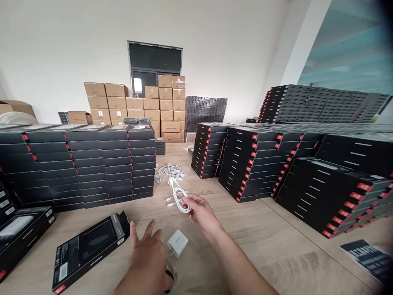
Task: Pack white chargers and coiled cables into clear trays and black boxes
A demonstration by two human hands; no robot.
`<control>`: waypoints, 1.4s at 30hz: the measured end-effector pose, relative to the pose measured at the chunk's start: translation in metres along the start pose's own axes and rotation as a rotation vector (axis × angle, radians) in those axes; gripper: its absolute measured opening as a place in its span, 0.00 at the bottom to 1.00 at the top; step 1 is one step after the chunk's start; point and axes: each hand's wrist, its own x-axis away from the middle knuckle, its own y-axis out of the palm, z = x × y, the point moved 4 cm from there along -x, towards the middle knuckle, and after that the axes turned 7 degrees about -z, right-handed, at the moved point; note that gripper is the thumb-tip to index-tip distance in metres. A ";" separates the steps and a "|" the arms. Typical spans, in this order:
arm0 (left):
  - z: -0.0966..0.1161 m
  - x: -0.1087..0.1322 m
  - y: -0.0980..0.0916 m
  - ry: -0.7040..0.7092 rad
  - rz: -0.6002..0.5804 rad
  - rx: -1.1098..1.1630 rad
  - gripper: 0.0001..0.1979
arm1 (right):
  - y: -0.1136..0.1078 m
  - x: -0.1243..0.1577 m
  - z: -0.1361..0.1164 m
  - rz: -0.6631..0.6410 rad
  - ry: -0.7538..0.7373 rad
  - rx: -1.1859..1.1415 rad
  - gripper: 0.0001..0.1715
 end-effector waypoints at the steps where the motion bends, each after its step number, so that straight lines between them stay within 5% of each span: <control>1: 0.002 -0.001 0.002 -0.013 -0.018 -0.015 0.10 | 0.000 0.000 0.000 0.001 0.000 0.000 0.17; 5: 0.001 0.000 0.006 -0.025 -0.069 -0.013 0.07 | -0.002 0.001 -0.002 0.023 -0.013 -0.011 0.17; 11: -0.011 0.003 0.008 0.039 0.116 0.046 0.08 | -0.005 0.001 -0.001 0.045 -0.019 -0.031 0.16; 17: -0.006 0.012 -0.006 0.067 -0.072 0.251 0.03 | -0.001 0.004 -0.007 0.011 -0.024 -0.078 0.17; 23: -0.021 0.007 -0.040 0.080 0.285 0.825 0.18 | 0.038 0.022 -0.003 -0.151 0.008 -0.106 0.19; 27: -0.028 -0.003 -0.040 0.189 0.322 1.057 0.18 | 0.066 0.035 0.005 -0.317 0.029 -0.007 0.18; 32: -0.028 0.000 -0.035 0.217 0.220 1.006 0.18 | 0.059 0.032 -0.003 -0.245 -0.066 0.176 0.17; 37: -0.019 0.005 -0.032 0.318 0.052 0.974 0.18 | 0.055 0.029 -0.004 -0.217 -0.090 0.079 0.18; 42: -0.019 0.003 -0.031 0.222 0.086 0.967 0.21 | 0.058 0.030 -0.005 -0.151 -0.158 0.114 0.20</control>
